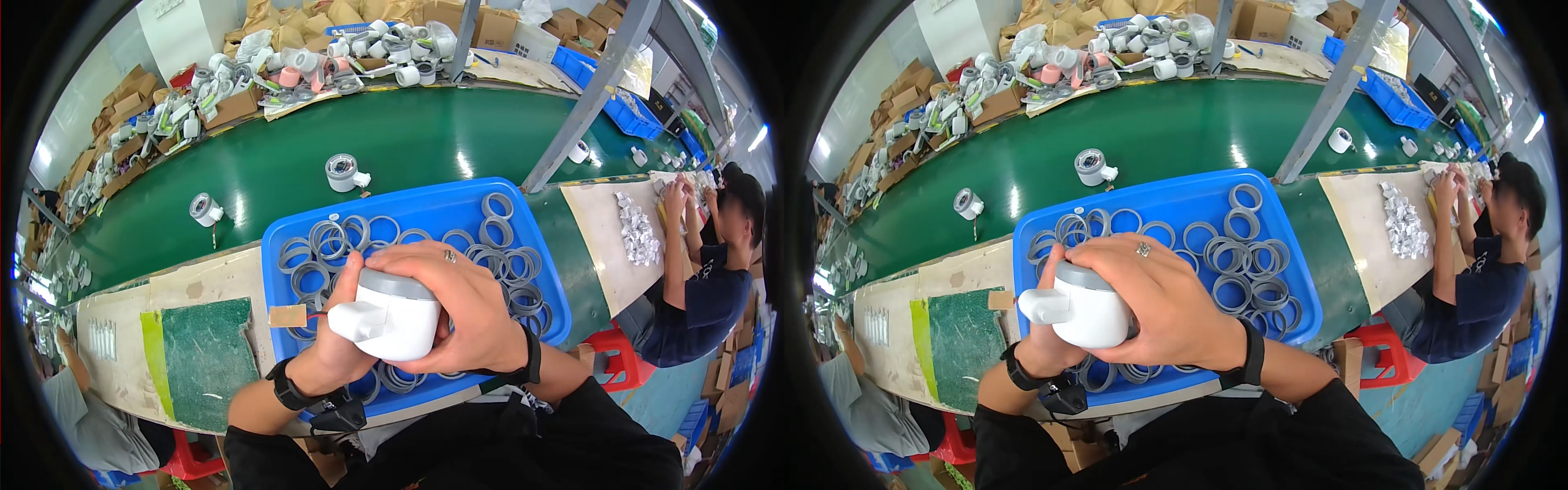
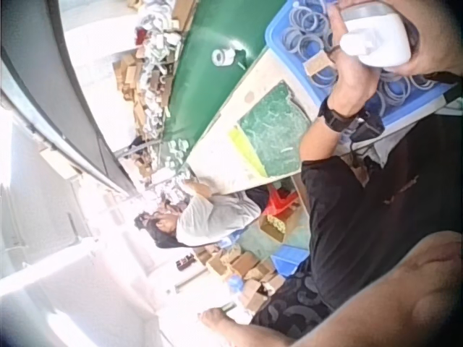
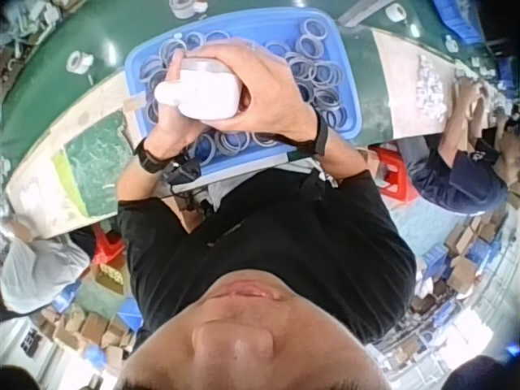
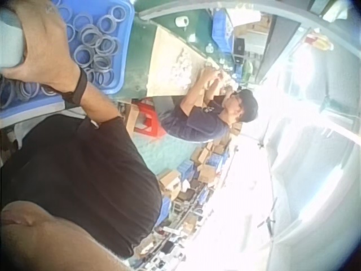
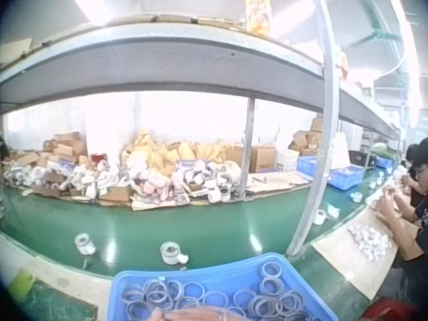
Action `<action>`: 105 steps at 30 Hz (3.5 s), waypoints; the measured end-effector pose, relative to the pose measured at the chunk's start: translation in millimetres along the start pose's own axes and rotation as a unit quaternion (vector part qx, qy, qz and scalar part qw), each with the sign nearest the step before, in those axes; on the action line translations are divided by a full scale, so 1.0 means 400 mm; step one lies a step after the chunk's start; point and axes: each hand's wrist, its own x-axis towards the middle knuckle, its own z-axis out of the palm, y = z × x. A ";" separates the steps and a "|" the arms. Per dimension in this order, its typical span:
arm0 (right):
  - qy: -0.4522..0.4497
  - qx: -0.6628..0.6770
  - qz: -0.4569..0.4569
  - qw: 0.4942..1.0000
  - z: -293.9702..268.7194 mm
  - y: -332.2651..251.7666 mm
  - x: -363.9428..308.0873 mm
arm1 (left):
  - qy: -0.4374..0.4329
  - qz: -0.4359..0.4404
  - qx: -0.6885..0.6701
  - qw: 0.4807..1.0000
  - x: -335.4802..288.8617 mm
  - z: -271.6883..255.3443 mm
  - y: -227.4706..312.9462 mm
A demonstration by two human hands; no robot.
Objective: Manually assemble gray ring components onto white electronic housings on a factory conveyor line.
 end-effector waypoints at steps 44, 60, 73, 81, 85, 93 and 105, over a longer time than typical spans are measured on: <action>-0.044 0.181 0.045 0.981 -0.089 -0.029 -0.023 | -0.043 0.643 0.639 0.419 -0.002 0.031 0.067; 0.151 0.113 -0.098 0.977 0.074 -0.010 -0.020 | 0.021 0.531 0.418 0.737 -0.007 0.016 -0.037; 0.163 0.048 -0.106 0.980 0.072 -0.027 -0.011 | -0.006 0.464 0.355 0.812 -0.024 0.027 -0.027; -0.011 -0.187 -0.035 0.982 -0.083 0.043 0.073 | 0.125 0.436 0.548 0.703 -0.002 -0.044 0.118; 0.032 -0.203 0.168 0.964 -0.152 0.243 0.190 | 0.187 0.385 0.532 0.731 0.020 -0.099 0.197; -0.140 -0.377 0.228 0.887 -0.150 0.742 0.150 | 0.101 0.147 0.764 0.620 0.057 -0.245 0.168; -0.130 -0.245 0.107 0.955 -0.179 0.411 0.172 | 0.170 0.057 0.814 0.552 0.068 -0.307 0.157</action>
